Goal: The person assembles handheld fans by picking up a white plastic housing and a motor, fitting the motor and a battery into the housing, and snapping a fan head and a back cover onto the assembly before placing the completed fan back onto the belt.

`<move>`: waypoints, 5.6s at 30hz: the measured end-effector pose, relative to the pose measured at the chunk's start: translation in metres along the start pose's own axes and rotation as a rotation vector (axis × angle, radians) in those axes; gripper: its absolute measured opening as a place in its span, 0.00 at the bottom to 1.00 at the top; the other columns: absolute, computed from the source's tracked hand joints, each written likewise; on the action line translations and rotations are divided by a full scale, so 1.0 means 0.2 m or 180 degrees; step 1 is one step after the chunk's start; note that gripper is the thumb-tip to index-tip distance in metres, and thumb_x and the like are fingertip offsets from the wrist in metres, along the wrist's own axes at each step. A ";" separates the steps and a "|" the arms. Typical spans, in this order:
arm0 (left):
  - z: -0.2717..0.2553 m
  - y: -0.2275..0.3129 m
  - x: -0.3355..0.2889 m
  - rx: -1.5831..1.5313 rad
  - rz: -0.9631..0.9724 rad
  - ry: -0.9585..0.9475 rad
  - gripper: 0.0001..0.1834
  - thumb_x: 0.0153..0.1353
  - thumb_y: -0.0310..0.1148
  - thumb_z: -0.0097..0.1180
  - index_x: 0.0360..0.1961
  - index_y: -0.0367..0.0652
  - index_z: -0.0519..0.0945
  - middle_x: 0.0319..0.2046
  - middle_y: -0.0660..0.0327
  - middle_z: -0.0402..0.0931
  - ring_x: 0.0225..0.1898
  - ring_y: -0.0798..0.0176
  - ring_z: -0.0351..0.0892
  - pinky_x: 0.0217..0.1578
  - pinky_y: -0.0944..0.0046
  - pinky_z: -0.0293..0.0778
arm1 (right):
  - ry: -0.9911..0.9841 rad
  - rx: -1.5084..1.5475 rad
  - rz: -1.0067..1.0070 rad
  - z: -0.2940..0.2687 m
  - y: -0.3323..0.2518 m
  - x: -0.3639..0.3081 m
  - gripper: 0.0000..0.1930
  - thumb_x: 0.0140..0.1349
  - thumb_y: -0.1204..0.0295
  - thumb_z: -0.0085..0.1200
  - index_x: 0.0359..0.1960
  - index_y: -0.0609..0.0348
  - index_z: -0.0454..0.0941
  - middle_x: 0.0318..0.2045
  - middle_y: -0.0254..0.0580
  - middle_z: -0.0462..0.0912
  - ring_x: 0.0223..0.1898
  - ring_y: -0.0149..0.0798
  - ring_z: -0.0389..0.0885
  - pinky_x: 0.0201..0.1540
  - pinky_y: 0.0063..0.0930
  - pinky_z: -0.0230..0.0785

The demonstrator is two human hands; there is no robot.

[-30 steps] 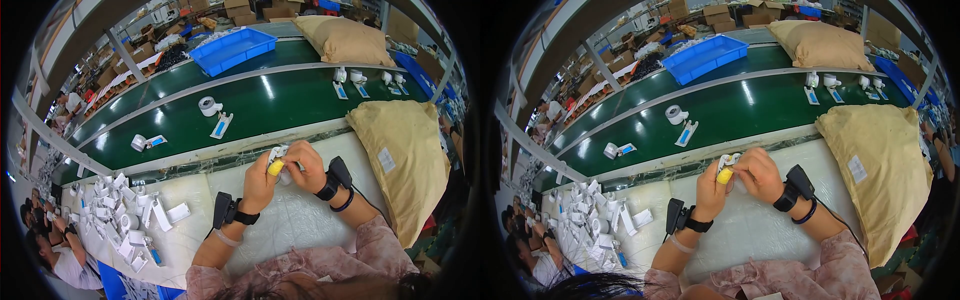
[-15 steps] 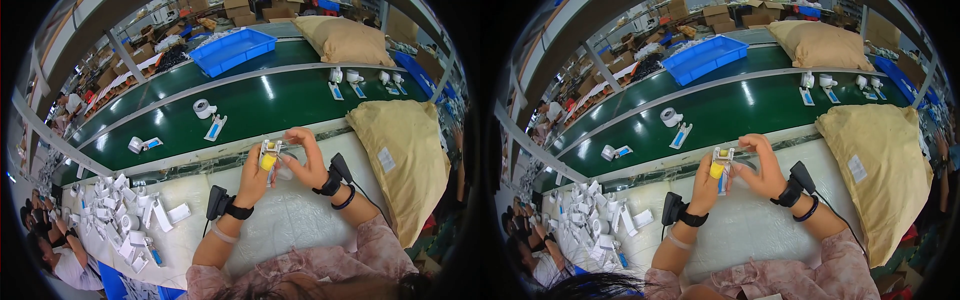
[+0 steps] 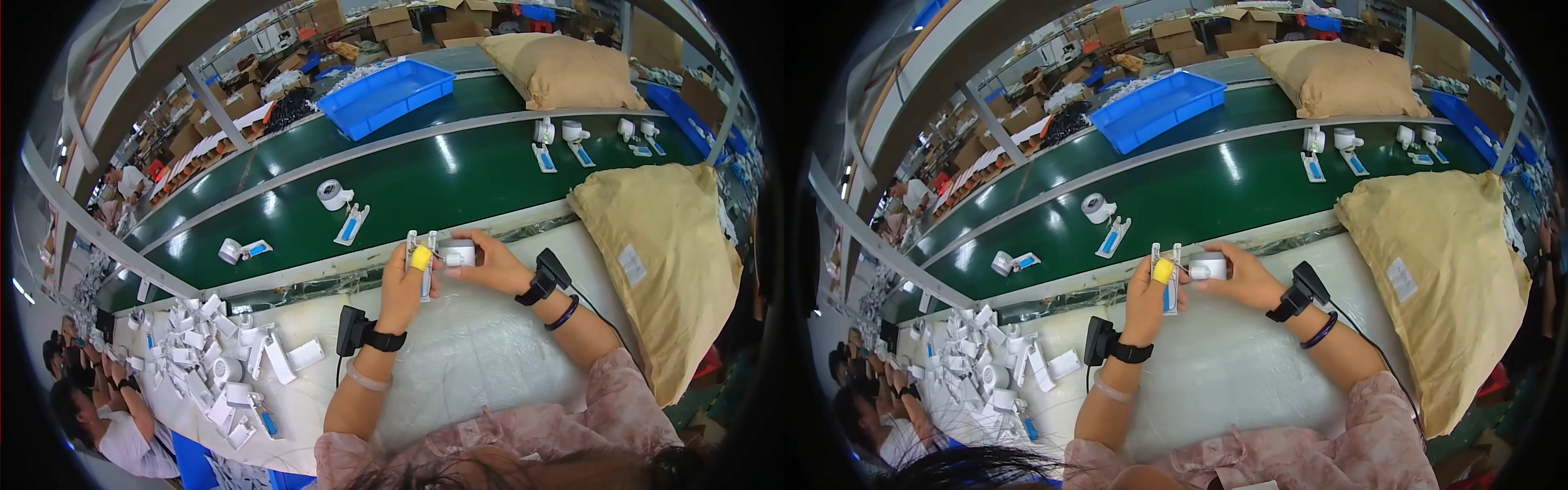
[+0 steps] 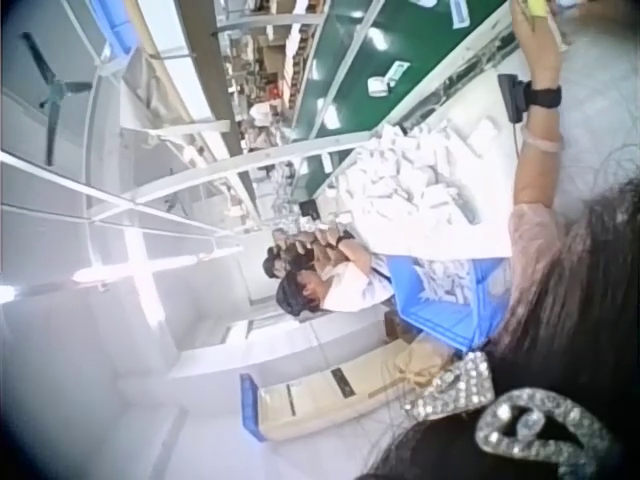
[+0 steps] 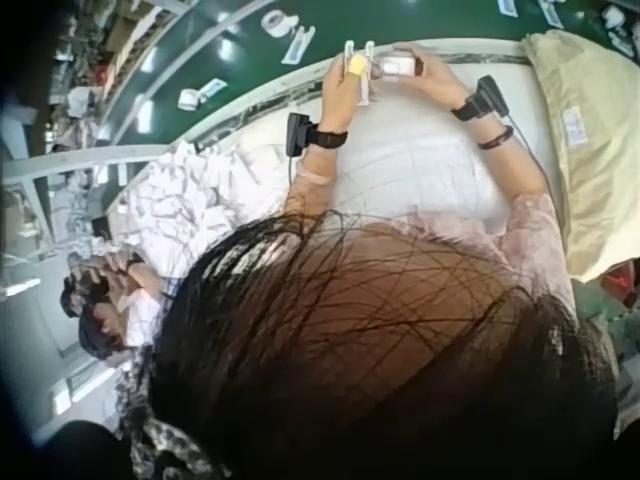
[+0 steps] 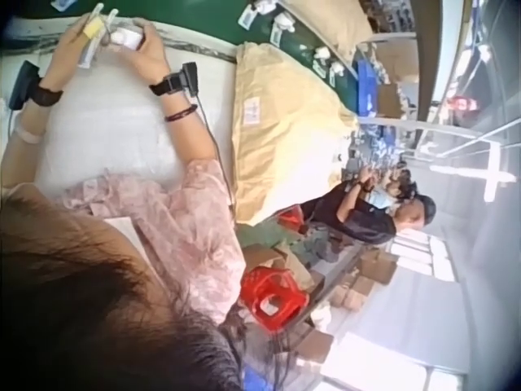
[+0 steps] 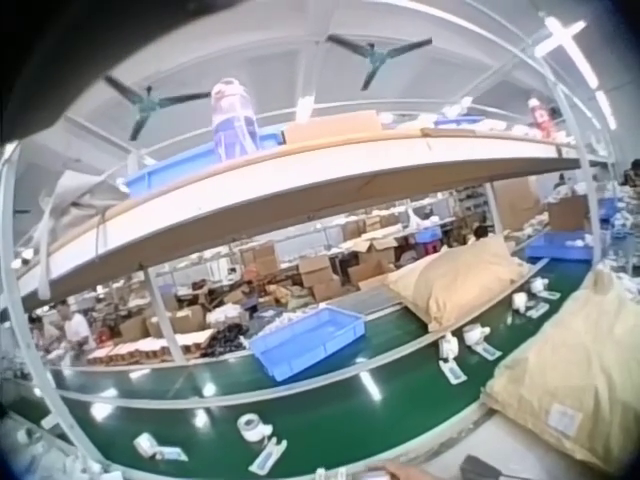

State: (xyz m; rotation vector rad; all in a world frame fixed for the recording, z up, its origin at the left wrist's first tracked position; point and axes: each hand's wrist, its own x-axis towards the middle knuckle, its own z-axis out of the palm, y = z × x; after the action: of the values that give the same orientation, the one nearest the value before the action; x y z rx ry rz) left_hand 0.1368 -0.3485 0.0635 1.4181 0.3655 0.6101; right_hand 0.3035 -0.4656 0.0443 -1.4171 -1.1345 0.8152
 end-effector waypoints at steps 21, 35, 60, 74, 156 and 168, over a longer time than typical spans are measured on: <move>-0.78 -0.22 0.49 0.4721 -0.0141 0.1618 0.21 0.52 0.39 0.63 0.45 0.39 0.78 0.42 0.48 0.78 0.48 0.44 0.75 0.50 0.50 0.70 | -0.0023 -0.1578 -0.0971 0.07 0.04 0.02 0.24 0.53 0.73 0.63 0.53 0.59 0.72 0.62 0.54 0.63 0.64 0.55 0.61 0.65 0.40 0.57; -0.79 -0.06 0.46 0.3608 -0.0252 0.0774 0.31 0.45 0.32 0.62 0.53 0.31 0.72 0.44 0.47 0.79 0.44 0.49 0.80 0.47 0.57 0.74 | -0.0139 -0.1665 -0.1264 0.06 0.08 -0.11 0.25 0.54 0.73 0.60 0.55 0.59 0.70 0.56 0.52 0.70 0.58 0.55 0.67 0.61 0.41 0.61; -0.04 0.17 -0.11 0.4171 0.0063 -0.0309 0.26 0.52 0.29 0.58 0.53 0.41 0.66 0.29 0.46 0.78 0.33 0.38 0.78 0.32 0.47 0.72 | -0.0786 -0.2321 -0.1071 -0.04 -0.13 -0.10 0.12 0.53 0.70 0.60 0.40 0.57 0.79 0.29 0.40 0.82 0.30 0.47 0.80 0.34 0.38 0.72; 0.00 0.17 -0.11 0.2564 0.0510 -0.0054 0.25 0.52 0.24 0.59 0.53 0.40 0.67 0.32 0.53 0.77 0.31 0.58 0.79 0.30 0.63 0.74 | -0.1251 -0.0075 -0.0225 -0.06 -0.18 -0.11 0.08 0.57 0.73 0.63 0.36 0.60 0.78 0.26 0.33 0.80 0.28 0.22 0.75 0.33 0.25 0.69; 0.13 0.00 -0.20 0.0626 0.0638 -0.0246 0.16 0.62 0.28 0.48 0.52 0.37 0.68 0.32 0.56 0.75 0.30 0.62 0.75 0.33 0.64 0.71 | 0.1011 -0.1807 -0.2491 0.09 -0.14 -0.13 0.11 0.47 0.79 0.65 0.32 0.53 0.79 0.29 0.33 0.78 0.34 0.37 0.78 0.55 0.44 0.61; 0.16 -0.01 -0.19 0.0782 0.0399 -0.0016 0.10 0.71 0.31 0.41 0.47 0.37 0.70 0.27 0.64 0.70 0.25 0.74 0.69 0.24 0.72 0.69 | 0.0957 -0.1801 -0.2512 0.08 -0.14 -0.12 0.11 0.47 0.80 0.64 0.32 0.54 0.78 0.29 0.34 0.78 0.34 0.38 0.77 0.53 0.43 0.62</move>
State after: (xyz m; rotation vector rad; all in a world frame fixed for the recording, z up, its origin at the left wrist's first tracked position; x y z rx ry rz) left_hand 0.1252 -0.3980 0.0610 1.6872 0.3586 0.6806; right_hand 0.2745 -0.4850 0.0667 -1.2943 -1.5827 -0.2911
